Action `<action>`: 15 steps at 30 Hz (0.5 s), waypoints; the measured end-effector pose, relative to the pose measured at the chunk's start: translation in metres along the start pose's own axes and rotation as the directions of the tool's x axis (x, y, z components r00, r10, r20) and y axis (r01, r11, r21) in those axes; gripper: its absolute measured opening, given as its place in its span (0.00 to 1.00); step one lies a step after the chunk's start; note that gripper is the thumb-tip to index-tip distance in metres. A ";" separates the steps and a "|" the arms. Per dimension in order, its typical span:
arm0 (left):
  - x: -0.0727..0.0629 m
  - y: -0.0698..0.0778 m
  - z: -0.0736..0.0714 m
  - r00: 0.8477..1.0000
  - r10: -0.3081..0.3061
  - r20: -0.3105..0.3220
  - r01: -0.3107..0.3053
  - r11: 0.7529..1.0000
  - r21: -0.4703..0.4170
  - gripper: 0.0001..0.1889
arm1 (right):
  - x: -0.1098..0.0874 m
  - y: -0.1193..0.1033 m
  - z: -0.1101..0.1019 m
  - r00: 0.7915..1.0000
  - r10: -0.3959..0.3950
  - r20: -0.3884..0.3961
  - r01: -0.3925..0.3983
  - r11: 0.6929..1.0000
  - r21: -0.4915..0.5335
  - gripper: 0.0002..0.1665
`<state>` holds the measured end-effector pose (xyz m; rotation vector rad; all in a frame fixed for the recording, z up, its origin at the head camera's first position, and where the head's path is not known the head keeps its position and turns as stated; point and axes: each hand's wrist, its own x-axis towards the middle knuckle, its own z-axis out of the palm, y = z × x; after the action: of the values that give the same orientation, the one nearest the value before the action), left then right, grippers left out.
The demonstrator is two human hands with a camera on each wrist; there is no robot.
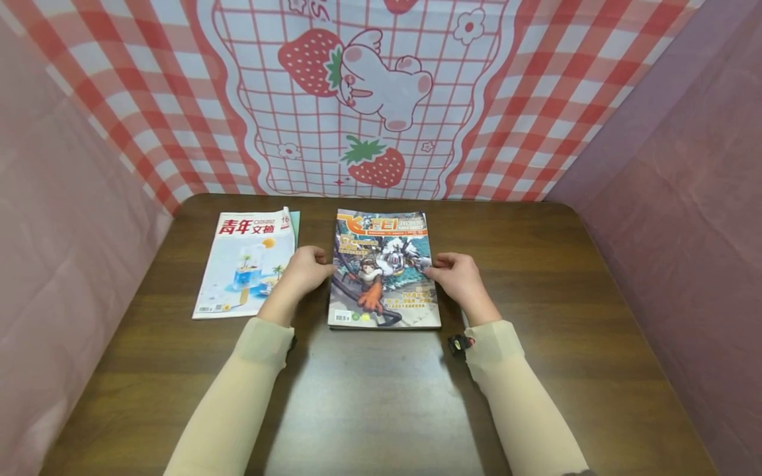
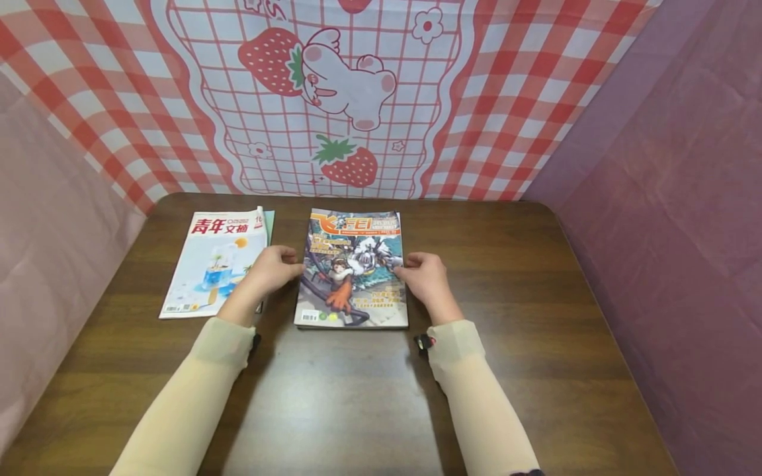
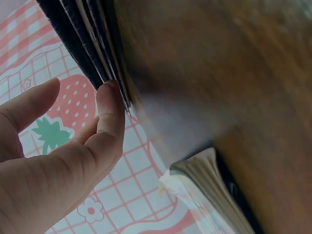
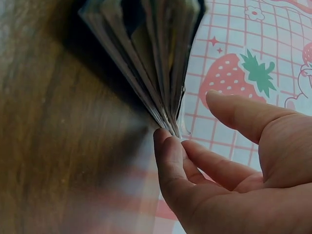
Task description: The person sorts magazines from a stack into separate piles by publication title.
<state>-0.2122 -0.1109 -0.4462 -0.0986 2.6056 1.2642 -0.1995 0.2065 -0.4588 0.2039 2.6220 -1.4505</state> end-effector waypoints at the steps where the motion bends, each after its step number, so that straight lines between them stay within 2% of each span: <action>1: 0.000 0.000 0.000 1.000 0.000 0.000 0.000 1.000 0.001 0.28 | 0.001 0.000 0.000 1.000 0.002 0.000 -0.002 1.000 -0.006 0.33; 15: 0.003 0.009 0.002 1.000 -0.013 0.016 0.013 0.999 0.036 0.29 | 0.005 -0.002 0.002 1.000 0.025 0.005 -0.025 0.999 -0.039 0.31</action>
<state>-0.2161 -0.1035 -0.4418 -0.0978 2.6085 1.2077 -0.2044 0.2041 -0.4586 0.2273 2.6313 -1.3887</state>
